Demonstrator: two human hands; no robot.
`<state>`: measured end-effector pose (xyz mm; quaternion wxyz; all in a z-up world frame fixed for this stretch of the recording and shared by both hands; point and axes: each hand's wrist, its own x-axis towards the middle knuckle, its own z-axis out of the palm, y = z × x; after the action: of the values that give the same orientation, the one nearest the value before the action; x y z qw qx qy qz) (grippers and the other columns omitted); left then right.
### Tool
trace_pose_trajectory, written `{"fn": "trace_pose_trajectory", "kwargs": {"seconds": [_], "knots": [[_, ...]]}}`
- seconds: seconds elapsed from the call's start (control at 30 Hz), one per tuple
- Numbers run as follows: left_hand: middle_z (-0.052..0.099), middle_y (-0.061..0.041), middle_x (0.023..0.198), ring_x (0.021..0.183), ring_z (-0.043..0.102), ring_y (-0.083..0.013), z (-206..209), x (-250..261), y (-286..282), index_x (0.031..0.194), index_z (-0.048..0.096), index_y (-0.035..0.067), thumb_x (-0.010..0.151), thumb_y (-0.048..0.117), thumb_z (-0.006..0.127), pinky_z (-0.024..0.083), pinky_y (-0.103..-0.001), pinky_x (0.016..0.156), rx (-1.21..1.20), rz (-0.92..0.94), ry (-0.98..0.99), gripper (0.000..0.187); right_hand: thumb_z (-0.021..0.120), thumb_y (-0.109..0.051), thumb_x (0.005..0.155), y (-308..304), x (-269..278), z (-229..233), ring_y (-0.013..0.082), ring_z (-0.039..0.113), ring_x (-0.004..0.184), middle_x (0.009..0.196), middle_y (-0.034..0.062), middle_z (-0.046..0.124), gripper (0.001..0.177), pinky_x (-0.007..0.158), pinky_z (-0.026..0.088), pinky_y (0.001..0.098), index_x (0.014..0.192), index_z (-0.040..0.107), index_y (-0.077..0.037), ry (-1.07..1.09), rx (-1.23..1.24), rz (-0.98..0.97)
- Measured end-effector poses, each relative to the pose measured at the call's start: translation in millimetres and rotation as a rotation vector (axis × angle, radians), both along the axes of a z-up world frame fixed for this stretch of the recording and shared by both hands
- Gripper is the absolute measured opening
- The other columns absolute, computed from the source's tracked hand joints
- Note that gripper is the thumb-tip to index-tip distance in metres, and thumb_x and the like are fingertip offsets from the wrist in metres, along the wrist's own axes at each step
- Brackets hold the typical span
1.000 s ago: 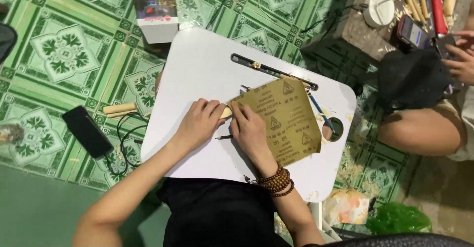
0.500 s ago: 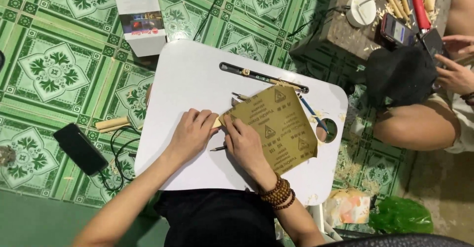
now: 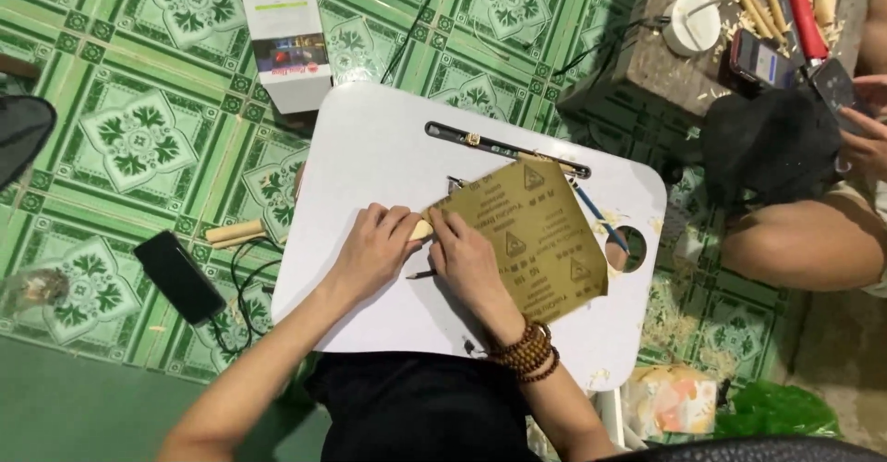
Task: The person sands a small wooden object using a sheet of sandpaper, holding the object in one hand and rubbing the sandpaper against it with the other.
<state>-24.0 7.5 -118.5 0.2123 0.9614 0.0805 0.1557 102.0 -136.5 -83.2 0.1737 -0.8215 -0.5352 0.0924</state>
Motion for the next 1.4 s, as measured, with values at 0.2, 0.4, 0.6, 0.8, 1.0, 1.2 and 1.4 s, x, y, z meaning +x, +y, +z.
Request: {"fn": "trace_pose_trajectory", "kwargs": {"seconds": [0.2, 0.4, 0.6, 0.8, 1.0, 1.2, 1.4], "knots": [[0.056, -0.006, 0.105, 0.09, 0.054, -0.0271, 5, -3, -2, 0.121, 0.063, 0.008, 0.103, 0.033, 0.053, 0.047, -0.038, 0.072, -0.03, 0.001, 0.022, 0.032, 0.057, -0.011, 0.092, -10, -8, 28, 0.0299, 0.067, 0.067, 0.092, 0.0112, 0.06, 0.046, 0.058, 0.054, 0.0393, 0.136, 0.062, 0.0, 0.062, -0.078, 0.007], [0.056, -0.006, 0.106, 0.091, 0.054, -0.0267, 7, -3, -4, 0.123, 0.063, 0.009, 0.103, 0.033, 0.053, 0.047, -0.038, 0.073, -0.022, 0.008, 0.033, 0.032, 0.055, -0.011, 0.093, -2, -2, 25, 0.0316, 0.069, 0.07, 0.095, 0.0116, 0.062, 0.046, 0.061, 0.056, 0.0409, 0.136, 0.061, 0.0, 0.135, -0.088, -0.015], [0.057, -0.007, 0.107, 0.093, 0.054, -0.0277, 2, -1, -4, 0.123, 0.062, 0.007, 0.104, 0.033, 0.051, 0.047, -0.037, 0.074, -0.049, -0.001, 0.051, 0.034, 0.055, -0.011, 0.093, -9, -9, 23, 0.0312, 0.068, 0.068, 0.093, 0.0119, 0.06, 0.046, 0.058, 0.055, 0.0398, 0.137, 0.062, 0.0, 0.115, -0.073, -0.026], [0.057, -0.007, 0.107, 0.093, 0.054, -0.0266, 14, -3, -3, 0.124, 0.062, 0.008, 0.104, 0.031, 0.052, 0.047, -0.037, 0.076, -0.08, 0.001, 0.095, 0.032, 0.056, -0.009, 0.092, -10, -9, 26, 0.0292, 0.068, 0.067, 0.092, 0.0121, 0.062, 0.045, 0.055, 0.053, 0.0382, 0.135, 0.063, 0.0, 0.135, -0.082, -0.029], [0.057, -0.007, 0.107, 0.094, 0.054, -0.0267, 5, -1, 0, 0.123, 0.062, 0.008, 0.103, 0.031, 0.054, 0.047, -0.037, 0.075, -0.049, -0.011, 0.076, 0.032, 0.055, -0.012, 0.092, -2, -3, 12, 0.0326, 0.067, 0.066, 0.092, 0.0127, 0.063, 0.044, 0.056, 0.054, 0.0419, 0.134, 0.064, 0.0, 0.139, -0.064, -0.026], [0.056, -0.006, 0.106, 0.092, 0.053, -0.0259, 9, -4, -4, 0.122, 0.062, 0.009, 0.102, 0.031, 0.055, 0.047, -0.036, 0.074, -0.064, 0.005, 0.065, 0.031, 0.057, -0.013, 0.092, -13, -10, 27, 0.0308, 0.067, 0.065, 0.089, 0.0115, 0.061, 0.045, 0.054, 0.054, 0.0402, 0.135, 0.063, -0.001, 0.13, -0.098, -0.022], [0.056, -0.006, 0.107, 0.093, 0.053, -0.0259, 7, -3, -3, 0.123, 0.062, 0.009, 0.103, 0.032, 0.054, 0.046, -0.036, 0.076, -0.076, -0.001, 0.082, 0.032, 0.056, -0.013, 0.093, -5, -2, 15, 0.0288, 0.066, 0.064, 0.091, 0.012, 0.061, 0.044, 0.055, 0.053, 0.038, 0.135, 0.063, 0.0, 0.127, -0.074, -0.007]]}}
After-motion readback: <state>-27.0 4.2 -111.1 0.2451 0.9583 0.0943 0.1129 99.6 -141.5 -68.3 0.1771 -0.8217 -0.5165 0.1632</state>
